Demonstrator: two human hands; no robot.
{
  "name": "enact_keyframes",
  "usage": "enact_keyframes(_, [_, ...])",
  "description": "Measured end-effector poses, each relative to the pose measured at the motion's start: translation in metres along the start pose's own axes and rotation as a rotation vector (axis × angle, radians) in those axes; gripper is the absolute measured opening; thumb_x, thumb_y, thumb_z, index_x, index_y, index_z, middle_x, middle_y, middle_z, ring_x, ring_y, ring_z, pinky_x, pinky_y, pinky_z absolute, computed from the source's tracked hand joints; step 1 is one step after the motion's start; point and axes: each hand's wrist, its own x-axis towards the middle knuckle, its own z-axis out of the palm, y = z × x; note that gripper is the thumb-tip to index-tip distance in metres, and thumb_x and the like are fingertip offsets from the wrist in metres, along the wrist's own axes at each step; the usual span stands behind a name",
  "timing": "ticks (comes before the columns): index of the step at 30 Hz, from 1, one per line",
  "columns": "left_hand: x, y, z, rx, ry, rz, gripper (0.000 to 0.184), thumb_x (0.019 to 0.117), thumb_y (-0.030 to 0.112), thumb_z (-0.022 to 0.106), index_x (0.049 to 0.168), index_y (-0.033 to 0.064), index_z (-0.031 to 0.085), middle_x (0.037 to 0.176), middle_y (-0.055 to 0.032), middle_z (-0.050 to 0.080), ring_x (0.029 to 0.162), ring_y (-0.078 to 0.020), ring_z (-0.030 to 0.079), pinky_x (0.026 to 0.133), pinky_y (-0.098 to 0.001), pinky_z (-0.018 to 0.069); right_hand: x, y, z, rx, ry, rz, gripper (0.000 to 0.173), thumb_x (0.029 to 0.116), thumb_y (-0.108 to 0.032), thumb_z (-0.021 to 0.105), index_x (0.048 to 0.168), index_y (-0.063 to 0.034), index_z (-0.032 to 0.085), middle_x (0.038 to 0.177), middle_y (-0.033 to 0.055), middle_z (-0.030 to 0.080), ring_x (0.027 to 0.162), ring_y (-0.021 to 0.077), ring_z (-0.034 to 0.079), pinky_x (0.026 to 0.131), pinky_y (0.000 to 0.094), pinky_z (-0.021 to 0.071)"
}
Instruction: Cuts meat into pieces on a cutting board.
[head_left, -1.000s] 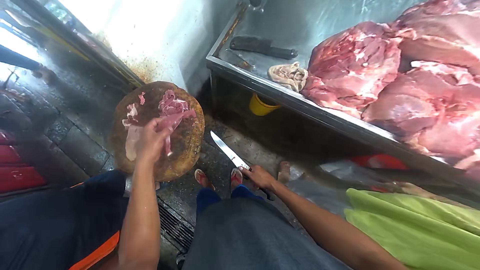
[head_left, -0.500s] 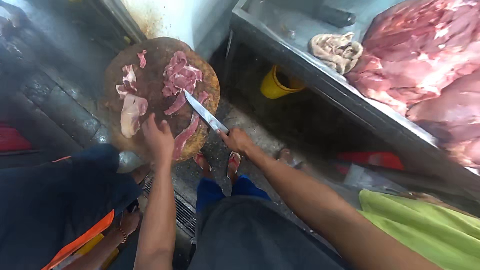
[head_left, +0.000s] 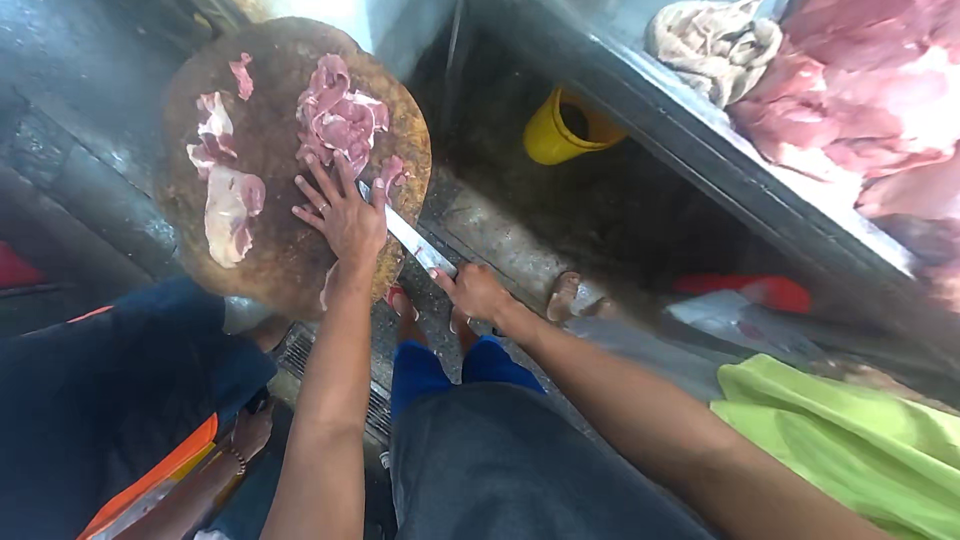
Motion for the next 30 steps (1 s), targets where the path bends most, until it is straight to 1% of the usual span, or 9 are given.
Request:
enact_keyframes(7, [0.000, -0.001, 0.007, 0.009, 0.038, -0.009, 0.079, 0.0987, 0.074, 0.022, 0.166, 0.0353, 0.009, 0.174, -0.0067, -0.005, 0.159, -0.0395, -0.001, 0.116, -0.0790, 0.0044, 0.013, -0.036, -0.011, -0.004, -0.024, -0.058, 0.082, 0.0981, -0.077, 0.032, 0.094, -0.0030, 0.068, 0.094, 0.0216, 0.070, 0.095, 0.0387, 0.071, 0.078, 0.0616, 0.0567])
enact_keyframes(10, [-0.002, 0.000, 0.005, 0.047, 0.069, -0.008, 0.083, 0.0969, 0.076, 0.025, 0.167, 0.0341, 0.011, 0.174, -0.0077, -0.003, 0.159, -0.0403, 0.001, 0.116, -0.0790, 0.0055, 0.006, -0.022, 0.000, 0.007, 0.005, -0.061, 0.082, 0.0974, -0.078, 0.035, 0.093, -0.0030, 0.068, 0.091, 0.0219, 0.070, 0.089, 0.0391, 0.072, 0.075, 0.0614, 0.0575])
enact_keyframes(13, [-0.003, 0.002, 0.002, 0.066, 0.074, 0.004, 0.083, 0.0959, 0.077, 0.026, 0.166, 0.0349, 0.012, 0.174, -0.0069, -0.001, 0.159, -0.0398, 0.003, 0.116, -0.0786, 0.0065, -0.006, -0.005, 0.003, -0.004, -0.058, -0.044, 0.078, 0.0989, -0.075, 0.037, 0.097, -0.0030, 0.068, 0.094, 0.0206, 0.070, 0.094, 0.0372, 0.071, 0.081, 0.0592, 0.0561])
enact_keyframes(16, [-0.002, 0.001, 0.003, 0.024, 0.079, 0.008, 0.083, 0.0964, 0.077, 0.027, 0.166, 0.0346, 0.013, 0.174, -0.0072, -0.002, 0.159, -0.0392, 0.002, 0.116, -0.0780, 0.0054, -0.006, -0.017, -0.001, -0.031, -0.083, -0.014, 0.078, 0.0995, -0.074, 0.036, 0.100, -0.0038, 0.069, 0.098, 0.0204, 0.070, 0.099, 0.0367, 0.070, 0.084, 0.0592, 0.0554])
enact_keyframes(18, [0.000, 0.001, 0.003, 0.004, 0.082, -0.011, 0.084, 0.0965, 0.077, 0.026, 0.166, 0.0332, 0.012, 0.174, -0.0083, -0.002, 0.159, -0.0391, 0.002, 0.117, -0.0767, 0.0060, 0.001, -0.034, -0.004, -0.028, -0.060, -0.028, 0.079, 0.0981, -0.076, 0.036, 0.099, -0.0041, 0.069, 0.096, 0.0209, 0.070, 0.095, 0.0378, 0.071, 0.079, 0.0603, 0.0563])
enact_keyframes(21, [-0.006, -0.002, 0.004, -0.066, 0.126, -0.023, 0.083, 0.0989, 0.072, 0.028, 0.167, 0.0278, 0.011, 0.174, -0.0096, 0.000, 0.159, -0.0365, 0.004, 0.119, -0.0742, 0.0065, 0.010, -0.047, -0.004, -0.028, -0.051, -0.063, 0.082, 0.0969, -0.078, 0.035, 0.101, -0.0030, 0.068, 0.099, 0.0223, 0.070, 0.097, 0.0399, 0.071, 0.079, 0.0626, 0.0572])
enact_keyframes(23, [-0.009, -0.012, -0.005, -0.185, 0.161, -0.054, 0.079, 0.1014, 0.066, 0.031, 0.167, 0.0258, 0.013, 0.174, -0.0066, 0.003, 0.160, -0.0305, 0.004, 0.121, -0.0718, 0.0046, 0.008, -0.044, 0.003, -0.006, 0.003, -0.098, 0.083, 0.0956, -0.080, 0.036, 0.097, -0.0039, 0.068, 0.094, 0.0225, 0.070, 0.091, 0.0404, 0.072, 0.072, 0.0626, 0.0579])
enact_keyframes(25, [-0.008, -0.023, -0.015, -0.243, 0.196, -0.148, 0.073, 0.1045, 0.060, 0.029, 0.166, 0.0225, 0.016, 0.174, -0.0085, 0.009, 0.160, -0.0301, 0.010, 0.120, -0.0721, 0.0072, 0.006, -0.042, -0.005, -0.042, 0.010, -0.102, 0.081, 0.0959, -0.079, 0.036, 0.098, -0.0051, 0.069, 0.097, 0.0210, 0.071, 0.095, 0.0392, 0.072, 0.077, 0.0621, 0.0572])
enact_keyframes(30, [-0.023, -0.031, -0.003, -0.055, -0.001, -0.074, 0.084, 0.0988, 0.074, 0.024, 0.167, 0.0282, 0.008, 0.174, -0.0074, -0.007, 0.159, -0.0386, -0.004, 0.117, -0.0772, 0.0033, 0.005, -0.035, -0.002, -0.056, -0.025, -0.117, 0.079, 0.0979, -0.076, 0.036, 0.096, -0.0046, 0.069, 0.092, 0.0205, 0.071, 0.091, 0.0384, 0.072, 0.075, 0.0617, 0.0577])
